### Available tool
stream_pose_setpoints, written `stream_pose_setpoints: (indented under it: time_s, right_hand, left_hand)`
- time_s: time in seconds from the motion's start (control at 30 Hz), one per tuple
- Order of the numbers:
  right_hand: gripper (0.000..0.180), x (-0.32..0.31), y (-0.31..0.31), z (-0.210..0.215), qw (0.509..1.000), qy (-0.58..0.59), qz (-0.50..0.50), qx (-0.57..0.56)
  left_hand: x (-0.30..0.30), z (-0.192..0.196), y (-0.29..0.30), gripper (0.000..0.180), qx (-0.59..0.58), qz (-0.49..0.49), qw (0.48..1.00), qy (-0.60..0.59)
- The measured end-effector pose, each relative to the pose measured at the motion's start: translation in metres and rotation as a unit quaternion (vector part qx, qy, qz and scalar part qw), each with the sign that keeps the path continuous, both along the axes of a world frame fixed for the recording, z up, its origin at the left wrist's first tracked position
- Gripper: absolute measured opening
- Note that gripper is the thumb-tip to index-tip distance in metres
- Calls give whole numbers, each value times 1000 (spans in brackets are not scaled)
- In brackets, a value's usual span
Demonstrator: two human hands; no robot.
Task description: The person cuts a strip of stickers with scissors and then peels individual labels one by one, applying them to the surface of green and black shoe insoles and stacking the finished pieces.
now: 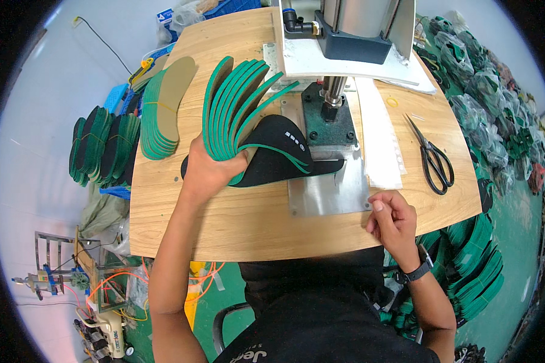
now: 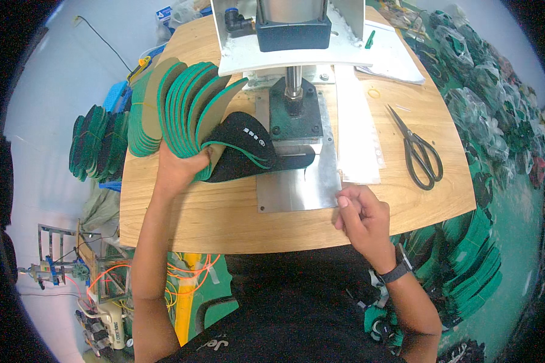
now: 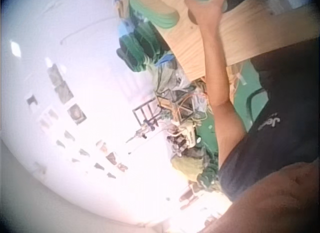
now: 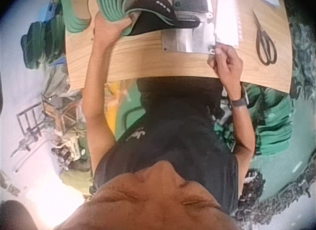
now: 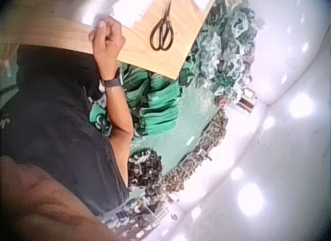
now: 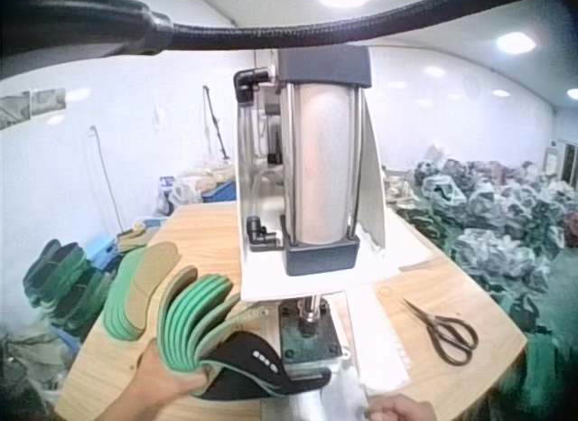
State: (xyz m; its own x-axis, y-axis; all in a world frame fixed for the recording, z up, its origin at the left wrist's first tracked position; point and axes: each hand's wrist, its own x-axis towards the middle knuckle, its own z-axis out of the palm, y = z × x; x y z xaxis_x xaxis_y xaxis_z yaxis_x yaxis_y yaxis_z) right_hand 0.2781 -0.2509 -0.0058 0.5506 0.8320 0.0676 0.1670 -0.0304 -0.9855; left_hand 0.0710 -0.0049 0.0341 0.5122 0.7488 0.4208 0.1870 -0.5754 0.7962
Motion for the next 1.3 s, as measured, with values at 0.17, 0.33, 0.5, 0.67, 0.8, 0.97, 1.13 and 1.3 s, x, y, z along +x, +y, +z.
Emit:
stream_pose_setpoints:
  time_s: [0.17,0.33,0.5,0.67,0.8,0.97,1.13,1.3]
  right_hand:
    - [9,-2,-4,4,999,-45,4,-1]
    - [9,0,-8,9,997,-80,-3,3]
    - [9,6,-14,5,994,-105,-7,1]
    - [11,9,-18,-3,997,-78,-7,12]
    - [12,11,-22,1,996,-85,14,37]
    - [14,12,-28,2,996,-77,9,39]
    - [15,12,-30,5,993,-105,8,51]
    - [14,16,-32,-1,995,-94,-5,38]
  left_hand:
    - [2,1,-2,27,-5,21,1000,7]
    - [0,-1,-2,29,-20,28,999,-10]
    - [-3,-4,-1,30,-20,32,999,-7]
    - [-6,-4,-1,29,-22,43,999,22]
    - [0,-1,-7,28,-8,38,999,-25]
    - [3,-3,-6,28,-24,41,999,-11]
    - [-1,-7,-1,26,-18,57,998,0]
    - [2,-4,-4,25,-30,54,998,-15]
